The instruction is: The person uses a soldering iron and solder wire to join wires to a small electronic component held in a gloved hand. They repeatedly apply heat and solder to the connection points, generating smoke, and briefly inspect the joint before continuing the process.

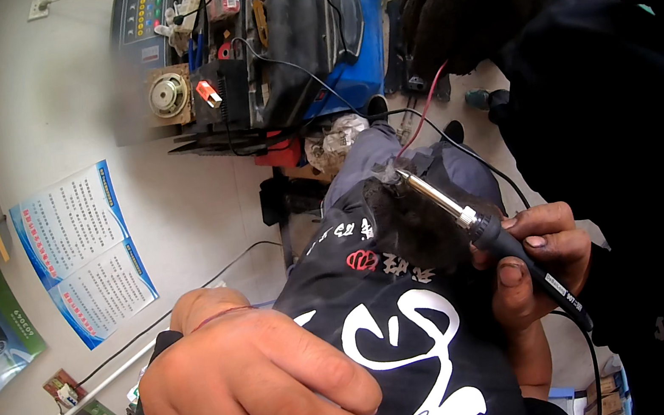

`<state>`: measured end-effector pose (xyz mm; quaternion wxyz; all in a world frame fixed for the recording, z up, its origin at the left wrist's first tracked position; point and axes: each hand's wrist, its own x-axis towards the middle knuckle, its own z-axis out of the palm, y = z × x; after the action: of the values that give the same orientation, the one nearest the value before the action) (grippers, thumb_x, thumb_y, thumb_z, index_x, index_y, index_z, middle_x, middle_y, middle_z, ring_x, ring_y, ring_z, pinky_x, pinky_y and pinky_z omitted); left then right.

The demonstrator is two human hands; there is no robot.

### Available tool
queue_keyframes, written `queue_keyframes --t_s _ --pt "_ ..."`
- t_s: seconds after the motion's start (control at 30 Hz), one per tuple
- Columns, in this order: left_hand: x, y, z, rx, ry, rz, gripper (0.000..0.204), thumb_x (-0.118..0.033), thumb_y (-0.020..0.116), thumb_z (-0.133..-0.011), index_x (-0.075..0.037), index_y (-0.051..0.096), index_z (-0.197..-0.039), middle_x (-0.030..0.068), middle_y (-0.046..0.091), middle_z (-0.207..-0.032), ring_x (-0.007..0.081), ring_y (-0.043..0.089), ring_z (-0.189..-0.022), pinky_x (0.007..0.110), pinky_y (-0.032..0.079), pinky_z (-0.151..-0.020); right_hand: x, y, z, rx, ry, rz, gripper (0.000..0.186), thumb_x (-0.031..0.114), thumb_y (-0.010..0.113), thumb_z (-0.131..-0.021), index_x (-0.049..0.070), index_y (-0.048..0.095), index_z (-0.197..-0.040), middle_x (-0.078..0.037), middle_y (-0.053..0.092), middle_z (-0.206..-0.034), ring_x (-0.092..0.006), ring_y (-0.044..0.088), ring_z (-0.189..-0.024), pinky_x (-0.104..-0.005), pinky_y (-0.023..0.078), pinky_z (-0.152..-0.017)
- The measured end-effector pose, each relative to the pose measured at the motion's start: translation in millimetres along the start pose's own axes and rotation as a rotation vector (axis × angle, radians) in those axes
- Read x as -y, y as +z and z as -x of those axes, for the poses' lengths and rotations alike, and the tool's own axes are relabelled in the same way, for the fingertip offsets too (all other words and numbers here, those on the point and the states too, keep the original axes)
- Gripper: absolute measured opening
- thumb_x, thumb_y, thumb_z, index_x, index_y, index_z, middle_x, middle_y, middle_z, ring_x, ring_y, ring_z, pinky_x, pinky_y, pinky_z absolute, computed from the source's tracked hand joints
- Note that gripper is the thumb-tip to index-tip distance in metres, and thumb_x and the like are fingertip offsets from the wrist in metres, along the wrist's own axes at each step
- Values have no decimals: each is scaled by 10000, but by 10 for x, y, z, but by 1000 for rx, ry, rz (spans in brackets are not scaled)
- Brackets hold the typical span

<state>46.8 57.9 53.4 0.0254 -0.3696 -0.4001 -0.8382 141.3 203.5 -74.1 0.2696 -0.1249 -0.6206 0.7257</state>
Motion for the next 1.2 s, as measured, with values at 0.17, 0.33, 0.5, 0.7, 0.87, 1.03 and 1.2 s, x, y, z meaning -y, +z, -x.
queue_keyframes --t_s 0.17,0.33,0.5,0.7,0.87,1.03,1.2 --pt "-12 -217 -119 192 -75 -77 97 -4 638 -841 24 689 -762 170 638 -752 314 596 -637 397 493 -544 -50 -82 -14 58 -37 82 430 321 730 -911 78 386 -998 -104 492 -925 -116 617 -689 -216 598 -570" --pt "-193 -539 -86 411 -321 112 96 -32 634 -877 29 652 -805 216 654 -849 386 612 -722 450 524 -586 -29 -42 -12 55 -9 4 412 288 730 -910 77 390 -1005 -110 497 -942 -116 635 -685 -209 600 -567" --pt "-275 -589 -108 354 -483 146 56 -9 741 -833 -10 709 -878 210 708 -901 355 645 -787 454 554 -643 -27 -4 -19 0 -24 -1 415 298 753 -907 58 426 -995 -132 558 -901 -134 606 -588 -248 549 -529" --pt "-368 -924 -38 422 -423 -678 208 11 744 -756 -32 693 -953 131 714 -899 314 623 -825 396 537 -729 -17 -84 -32 81 2 -100 361 210 751 -900 62 450 -1035 -143 555 -941 -152 645 -677 -262 577 -569" --pt "-207 -914 131 376 -499 -1039 258 91 701 -684 -12 673 -919 97 685 -843 259 634 -813 358 522 -743 -57 -47 -29 88 -18 -143 363 157 747 -896 49 437 -1049 -154 542 -986 -166 654 -682 -266 588 -576" --pt "-68 -911 213 358 -488 -1147 233 105 699 -684 -2 658 -887 93 670 -823 234 637 -790 341 517 -745 -87 -82 -37 123 -31 -138 343 122 731 -889 47 440 -1053 -154 542 -988 -165 658 -691 -269 600 -592" --pt "-57 -911 198 364 -499 -1119 231 107 706 -691 -1 658 -890 92 668 -821 229 634 -784 336 513 -736 -71 -71 -33 119 -24 -140 335 112 727 -888 46 441 -1050 -156 543 -989 -167 662 -697 -274 607 -604"
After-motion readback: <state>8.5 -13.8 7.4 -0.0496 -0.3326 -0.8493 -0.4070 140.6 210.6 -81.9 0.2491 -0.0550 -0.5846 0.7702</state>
